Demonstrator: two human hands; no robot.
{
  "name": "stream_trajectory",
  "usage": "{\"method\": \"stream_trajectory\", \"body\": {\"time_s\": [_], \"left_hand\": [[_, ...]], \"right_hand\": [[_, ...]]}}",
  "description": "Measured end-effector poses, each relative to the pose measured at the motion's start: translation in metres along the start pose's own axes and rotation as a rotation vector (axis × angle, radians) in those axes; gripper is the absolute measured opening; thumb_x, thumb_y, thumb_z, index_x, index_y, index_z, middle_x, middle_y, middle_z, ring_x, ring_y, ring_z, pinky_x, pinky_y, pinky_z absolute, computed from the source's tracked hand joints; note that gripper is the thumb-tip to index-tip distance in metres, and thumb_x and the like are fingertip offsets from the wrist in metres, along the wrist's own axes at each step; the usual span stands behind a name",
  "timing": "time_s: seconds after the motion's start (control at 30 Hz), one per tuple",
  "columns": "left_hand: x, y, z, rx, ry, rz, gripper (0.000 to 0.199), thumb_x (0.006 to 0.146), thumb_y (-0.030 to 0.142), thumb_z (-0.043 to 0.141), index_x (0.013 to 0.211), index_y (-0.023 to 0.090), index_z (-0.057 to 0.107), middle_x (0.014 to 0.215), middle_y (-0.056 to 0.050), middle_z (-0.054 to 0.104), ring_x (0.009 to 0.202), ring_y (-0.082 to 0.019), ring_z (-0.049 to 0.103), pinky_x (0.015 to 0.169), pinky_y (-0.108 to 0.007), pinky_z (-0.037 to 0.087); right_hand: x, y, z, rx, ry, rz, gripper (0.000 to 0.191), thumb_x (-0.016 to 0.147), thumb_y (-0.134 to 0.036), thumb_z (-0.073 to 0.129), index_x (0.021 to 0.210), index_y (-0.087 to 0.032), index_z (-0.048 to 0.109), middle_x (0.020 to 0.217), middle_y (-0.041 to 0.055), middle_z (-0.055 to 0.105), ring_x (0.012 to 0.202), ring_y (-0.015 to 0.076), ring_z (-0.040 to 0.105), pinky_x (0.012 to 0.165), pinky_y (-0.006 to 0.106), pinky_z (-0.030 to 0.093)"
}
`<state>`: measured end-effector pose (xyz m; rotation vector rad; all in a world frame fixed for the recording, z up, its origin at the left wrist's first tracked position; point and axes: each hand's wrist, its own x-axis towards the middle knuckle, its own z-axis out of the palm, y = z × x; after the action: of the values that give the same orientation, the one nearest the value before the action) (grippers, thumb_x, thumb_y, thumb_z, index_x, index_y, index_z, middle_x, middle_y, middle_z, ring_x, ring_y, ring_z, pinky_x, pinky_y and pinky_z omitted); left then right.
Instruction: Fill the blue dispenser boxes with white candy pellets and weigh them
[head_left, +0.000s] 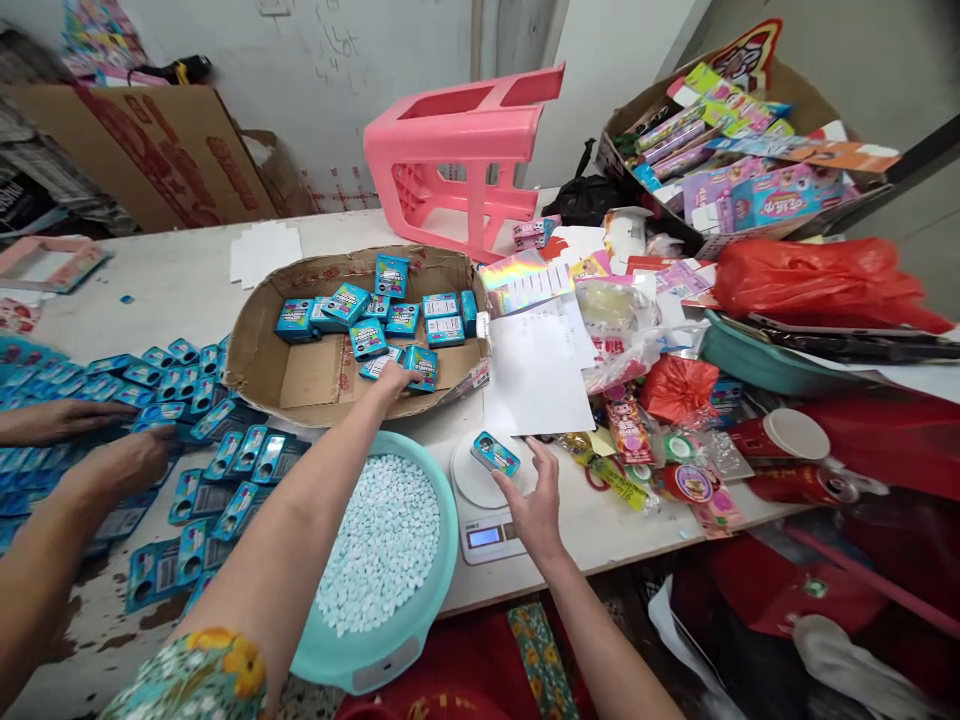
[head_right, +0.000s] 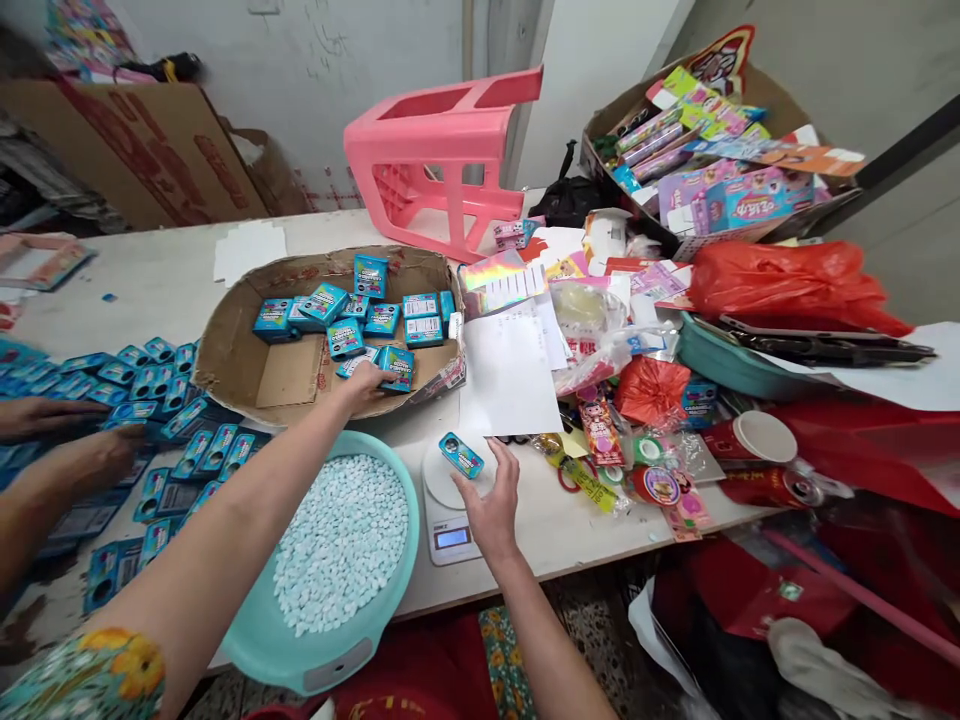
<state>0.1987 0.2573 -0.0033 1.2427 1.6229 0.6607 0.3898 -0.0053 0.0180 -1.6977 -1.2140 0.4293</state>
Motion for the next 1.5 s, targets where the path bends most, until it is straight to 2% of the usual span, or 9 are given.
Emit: {"method": "stream_trajectory", "body": {"time_s": [0.13, 0.27, 0.47, 0.73, 0.9, 1.0, 1.13, 1.37, 1.5], "left_hand": [[-0.036, 0.008, -0.031, -0.15, -0.012, 0.128, 0.042, 0.05, 0.026, 0.08, 0.078, 0.017, 0.05, 0.078, -0.002, 0.062, 0.077, -0.017, 0.061, 0.071, -0.029, 0.048], [-0.115, 0.007, -0.077, -0.538, -0.174, 0.326, 0.046, 0.055, 0.021, 0.079, 0.092, 0.017, 0.053, 0.09, -0.003, 0.063, 0.088, -0.014, 0.06, 0.078, -0.025, 0.048], [-0.217, -0.023, -0.103, -0.722, -0.219, -0.139, 0.044, 0.07, 0.033, 0.069, 0.109, 0.024, 0.05, 0.087, -0.003, 0.063, 0.062, -0.014, 0.06, 0.045, -0.021, 0.047], [-0.256, -0.066, -0.101, -0.469, -0.346, -0.266, 0.039, 0.074, 0.051, 0.061, 0.1, 0.022, 0.058, 0.071, -0.002, 0.06, 0.051, -0.014, 0.057, 0.037, -0.019, 0.039], [-0.242, -0.108, -0.114, 0.184, -0.047, -0.016, 0.052, 0.082, 0.058, 0.043, 0.115, 0.02, 0.058, 0.116, -0.015, 0.058, 0.104, -0.03, 0.056, 0.083, -0.041, 0.046], [-0.244, -0.143, -0.106, 0.732, -0.021, 0.003, 0.059, 0.078, 0.056, 0.051, 0.126, 0.021, 0.051, 0.138, -0.017, 0.042, 0.128, -0.038, 0.033, 0.099, -0.049, 0.031], [-0.276, -0.166, -0.075, 0.929, -0.136, -0.145, 0.081, 0.073, 0.072, 0.043, 0.133, 0.017, 0.044, 0.135, -0.023, 0.042, 0.125, -0.044, 0.033, 0.094, -0.055, 0.031], [-0.301, -0.15, -0.016, 0.724, -0.267, -0.196, 0.064, 0.071, 0.051, 0.057, 0.125, 0.019, 0.047, 0.126, -0.02, 0.047, 0.105, -0.036, 0.055, 0.082, -0.045, 0.043], [-0.284, -0.153, -0.017, 0.332, -0.235, -0.172, 0.027, 0.068, 0.03, 0.06, 0.093, 0.018, 0.059, 0.094, -0.011, 0.062, 0.088, -0.026, 0.061, 0.074, -0.035, 0.046]], "right_hand": [[-0.004, -0.03, -0.006, -0.044, 0.028, -0.147, 0.045, 0.083, -0.028, 0.063, 0.125, -0.022, 0.047, 0.124, 0.0119, 0.049, 0.12, 0.0257, 0.045, 0.102, 0.052, 0.039], [-0.011, -0.059, 0.004, 0.031, -0.037, -0.203, 0.041, 0.084, -0.026, 0.061, 0.123, -0.024, 0.049, 0.119, 0.0106, 0.053, 0.117, 0.0265, 0.049, 0.1, 0.052, 0.043], [-0.031, -0.09, 0.023, 0.082, -0.088, -0.268, 0.053, 0.083, -0.022, 0.06, 0.132, -0.026, 0.041, 0.124, 0.0111, 0.051, 0.119, 0.0283, 0.049, 0.098, 0.054, 0.044], [-0.065, -0.091, 0.048, -0.042, -0.538, -0.61, 0.056, 0.076, -0.011, 0.057, 0.126, -0.034, 0.05, 0.132, 0.0036, 0.053, 0.129, 0.0292, 0.042, 0.107, 0.057, 0.031], [-0.078, -0.082, 0.055, 0.197, -0.333, -0.123, 0.036, 0.081, -0.026, 0.06, 0.116, -0.022, 0.051, 0.108, 0.0073, 0.063, 0.101, 0.0229, 0.06, 0.091, 0.042, 0.049], [-0.091, -0.07, 0.063, 0.237, -0.286, -0.047, 0.035, 0.079, -0.032, 0.064, 0.111, -0.021, 0.052, 0.103, 0.0071, 0.062, 0.095, 0.022, 0.061, 0.085, 0.038, 0.051], [-0.107, -0.057, 0.076, 0.187, -0.204, -0.059, 0.035, 0.08, -0.033, 0.062, 0.111, -0.021, 0.051, 0.103, 0.0071, 0.06, 0.097, 0.0222, 0.059, 0.088, 0.041, 0.049], [-0.108, -0.057, 0.079, 0.197, -0.166, -0.026, 0.037, 0.081, -0.033, 0.062, 0.113, -0.021, 0.05, 0.105, 0.0075, 0.058, 0.099, 0.0215, 0.058, 0.089, 0.04, 0.048], [-0.102, -0.065, 0.076, 0.266, -0.178, 0.096, 0.041, 0.08, -0.036, 0.063, 0.115, -0.02, 0.051, 0.107, 0.0077, 0.059, 0.098, 0.0214, 0.058, 0.089, 0.04, 0.048]]}}
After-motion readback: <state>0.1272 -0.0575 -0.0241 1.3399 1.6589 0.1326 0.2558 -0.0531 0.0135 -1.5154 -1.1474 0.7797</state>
